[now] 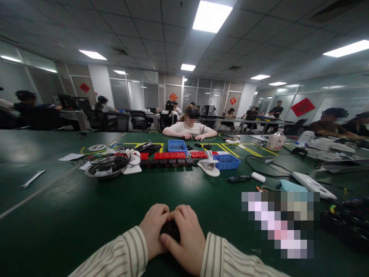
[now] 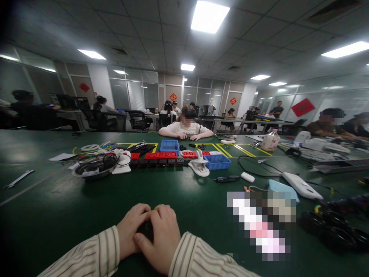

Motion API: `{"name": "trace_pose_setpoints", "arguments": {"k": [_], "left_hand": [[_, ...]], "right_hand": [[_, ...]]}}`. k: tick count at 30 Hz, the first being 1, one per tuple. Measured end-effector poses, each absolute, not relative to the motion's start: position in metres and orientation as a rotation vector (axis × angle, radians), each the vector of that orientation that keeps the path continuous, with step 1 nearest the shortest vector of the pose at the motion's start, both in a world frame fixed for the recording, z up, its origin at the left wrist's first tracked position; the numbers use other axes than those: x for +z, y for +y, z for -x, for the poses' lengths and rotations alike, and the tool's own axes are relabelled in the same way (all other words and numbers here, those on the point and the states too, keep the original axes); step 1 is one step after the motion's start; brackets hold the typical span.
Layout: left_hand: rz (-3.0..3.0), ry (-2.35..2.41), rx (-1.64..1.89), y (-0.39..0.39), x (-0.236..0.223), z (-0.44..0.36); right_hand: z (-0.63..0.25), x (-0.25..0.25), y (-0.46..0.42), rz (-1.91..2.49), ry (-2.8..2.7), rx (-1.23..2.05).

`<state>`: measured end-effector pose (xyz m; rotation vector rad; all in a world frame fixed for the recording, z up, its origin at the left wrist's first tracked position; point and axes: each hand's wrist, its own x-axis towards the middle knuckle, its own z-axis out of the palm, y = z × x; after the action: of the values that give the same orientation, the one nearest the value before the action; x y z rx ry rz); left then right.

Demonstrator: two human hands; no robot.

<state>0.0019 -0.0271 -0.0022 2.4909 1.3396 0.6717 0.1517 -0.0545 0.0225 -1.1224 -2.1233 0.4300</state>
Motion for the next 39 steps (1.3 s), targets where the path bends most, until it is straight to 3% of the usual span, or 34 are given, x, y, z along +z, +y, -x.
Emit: {"name": "trace_pose_setpoints", "arguments": {"k": [4,15,30,39], "left_hand": [[-2.438,1.250,0.626,-0.023,0.000,0.001],[-2.527,1.026,0.588,-0.015,-0.004,0.007],[-2.586,1.432,0.722,-0.036,-0.006,-0.008],[-2.493,1.073,0.587,-0.023,0.000,-0.002]], "right_hand": [[-0.152,0.025,-0.054,1.108,-2.151,0.490],[-0.155,0.019,-0.049,0.486,-2.211,0.527],[-0.154,0.018,-0.050,1.080,-2.102,0.394],[-0.155,0.021,-0.050,0.833,-2.108,0.508]]}}
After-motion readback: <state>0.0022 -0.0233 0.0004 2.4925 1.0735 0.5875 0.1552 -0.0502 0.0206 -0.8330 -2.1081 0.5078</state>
